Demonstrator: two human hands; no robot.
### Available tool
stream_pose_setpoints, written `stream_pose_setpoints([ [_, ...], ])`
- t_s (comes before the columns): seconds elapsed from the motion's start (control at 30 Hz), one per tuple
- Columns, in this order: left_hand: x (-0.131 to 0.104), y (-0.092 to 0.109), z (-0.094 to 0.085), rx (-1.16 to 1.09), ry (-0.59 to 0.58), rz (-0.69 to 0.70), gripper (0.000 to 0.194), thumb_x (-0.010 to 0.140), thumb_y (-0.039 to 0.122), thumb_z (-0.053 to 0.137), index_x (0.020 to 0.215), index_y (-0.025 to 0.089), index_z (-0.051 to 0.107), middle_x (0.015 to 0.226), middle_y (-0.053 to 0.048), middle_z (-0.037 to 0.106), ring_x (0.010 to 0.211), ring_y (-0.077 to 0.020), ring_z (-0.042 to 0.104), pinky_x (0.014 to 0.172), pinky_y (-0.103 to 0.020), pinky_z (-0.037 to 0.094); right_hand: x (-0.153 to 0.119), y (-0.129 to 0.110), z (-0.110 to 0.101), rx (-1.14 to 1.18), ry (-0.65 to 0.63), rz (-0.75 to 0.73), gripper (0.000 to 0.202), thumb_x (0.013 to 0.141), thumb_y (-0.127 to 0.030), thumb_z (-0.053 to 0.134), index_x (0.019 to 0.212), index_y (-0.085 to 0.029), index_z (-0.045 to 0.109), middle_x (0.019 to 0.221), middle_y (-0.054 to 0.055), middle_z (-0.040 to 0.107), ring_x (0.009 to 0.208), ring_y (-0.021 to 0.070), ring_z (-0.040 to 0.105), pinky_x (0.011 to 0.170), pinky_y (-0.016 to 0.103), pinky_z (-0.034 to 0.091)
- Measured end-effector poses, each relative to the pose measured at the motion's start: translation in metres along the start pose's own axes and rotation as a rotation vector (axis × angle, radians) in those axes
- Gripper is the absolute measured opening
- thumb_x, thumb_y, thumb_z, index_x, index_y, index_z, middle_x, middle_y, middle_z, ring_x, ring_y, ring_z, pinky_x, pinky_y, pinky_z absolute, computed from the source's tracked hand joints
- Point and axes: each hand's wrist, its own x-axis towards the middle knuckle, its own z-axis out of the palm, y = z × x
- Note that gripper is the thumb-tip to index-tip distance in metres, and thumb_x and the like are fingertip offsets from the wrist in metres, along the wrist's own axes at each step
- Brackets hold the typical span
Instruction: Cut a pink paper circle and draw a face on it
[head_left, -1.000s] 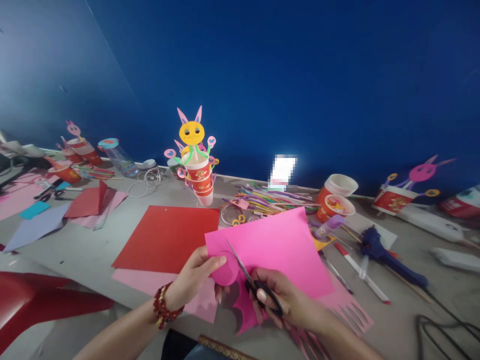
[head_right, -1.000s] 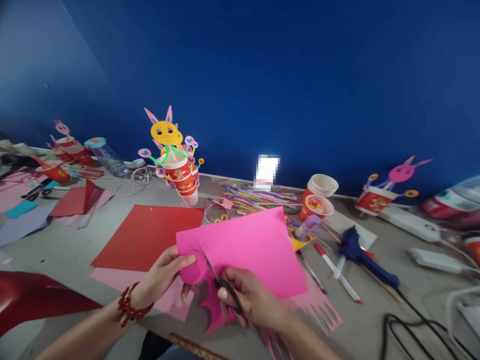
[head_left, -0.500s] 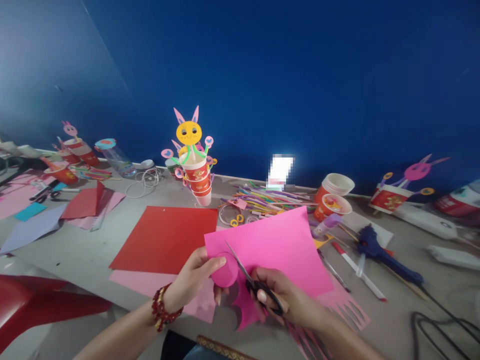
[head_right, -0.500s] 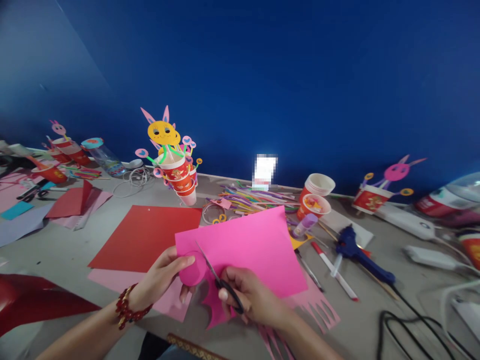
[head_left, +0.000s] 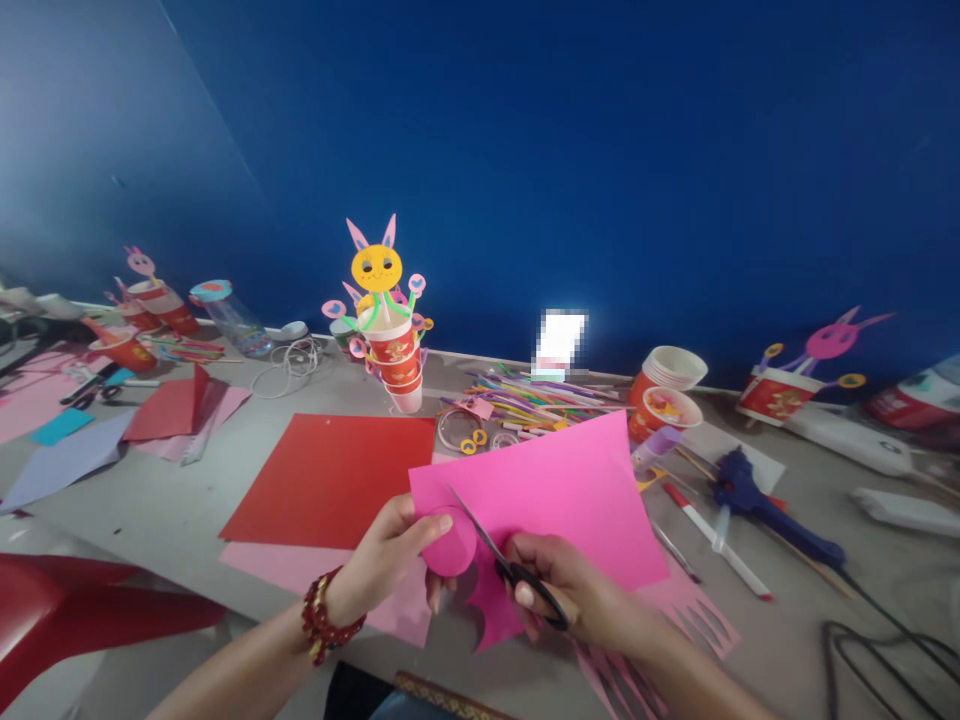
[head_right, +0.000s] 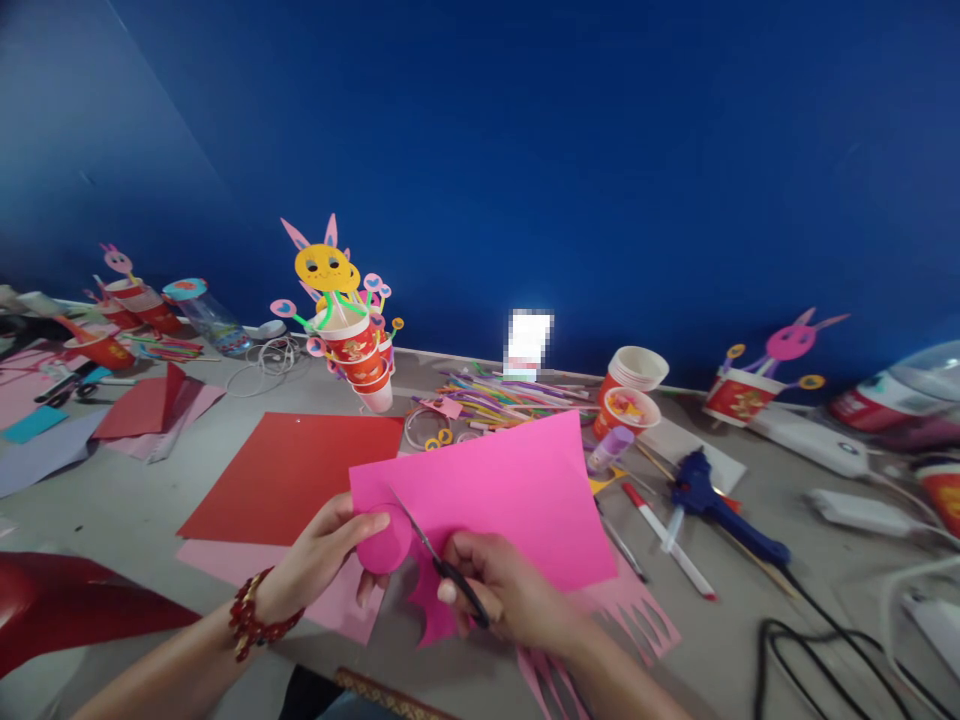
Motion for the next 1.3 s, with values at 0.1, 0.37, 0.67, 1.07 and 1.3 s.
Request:
stream_pose_setpoints([
  [0.1, -0.001, 0.001, 0.0, 0.001, -0.003, 0.003, 0.039, 0.091, 0.041, 0.059, 0.069, 0.01, 0.065, 0.05, -0.005, 0.065, 0.035, -0.0117, 0.057, 0.035, -0.017, 0.043, -0.001, -0.004, 0.001, 0.009, 0.003, 0.015, 0.056, 0.074, -0.073, 0.061, 0.072, -0.019, 0.045, 0.056, -0.003, 0.055, 0.049, 0.0091, 0.045, 0.047, 0.021, 0.027],
  [0.37, -0.003, 0.002, 0.0, 0.012, -0.014, 0.007, 0.041, 0.091, 0.043, 0.058, 0.067, 0.01, 0.065, 0.05, -0.005, 0.065, 0.034, -0.0124, 0.057, 0.034, -0.018, 0.042, -0.002, -0.009, 0.001, -0.014, 0.0, 0.014, 0.057, 0.074, -0.073, 0.06, 0.072, -0.019, 0.045, 0.057, -0.003, 0.054, 0.051, 0.0096, 0.045, 0.048, 0.021, 0.027],
  [0.67, -0.001, 0.007, 0.003, 0.024, 0.0, -0.001, 0.044, 0.089, 0.045, 0.059, 0.063, 0.01, 0.063, 0.05, -0.005, 0.064, 0.034, -0.0116, 0.056, 0.033, -0.017, 0.042, -0.002, -0.013, -0.001, -0.019, 0.0, 0.031, 0.056, 0.073, -0.072, 0.062, 0.071, -0.019, 0.044, 0.055, -0.003, 0.052, 0.049, 0.0092, 0.042, 0.046, 0.022, 0.024],
  [1.07, -0.002, 0.003, 0.001, 0.02, 0.005, -0.006, 0.042, 0.089, 0.042, 0.059, 0.065, 0.009, 0.064, 0.049, -0.005, 0.063, 0.034, -0.0111, 0.055, 0.032, -0.017, 0.042, 0.0, -0.011, -0.007, -0.075, -0.008, 0.017, 0.055, 0.075, -0.071, 0.062, 0.069, -0.02, 0.041, 0.057, -0.006, 0.041, 0.051, 0.0079, 0.035, 0.046, 0.021, 0.023],
  [1.3, -0.002, 0.006, 0.002, 0.044, -0.002, 0.008, 0.043, 0.09, 0.043, 0.057, 0.064, 0.009, 0.064, 0.049, -0.005, 0.064, 0.033, -0.0108, 0.055, 0.033, -0.016, 0.041, 0.001, -0.01, -0.016, -0.127, -0.037, 0.002, 0.058, 0.073, -0.074, 0.062, 0.07, -0.02, 0.041, 0.056, -0.007, 0.041, 0.05, 0.0082, 0.036, 0.045, 0.021, 0.023],
])
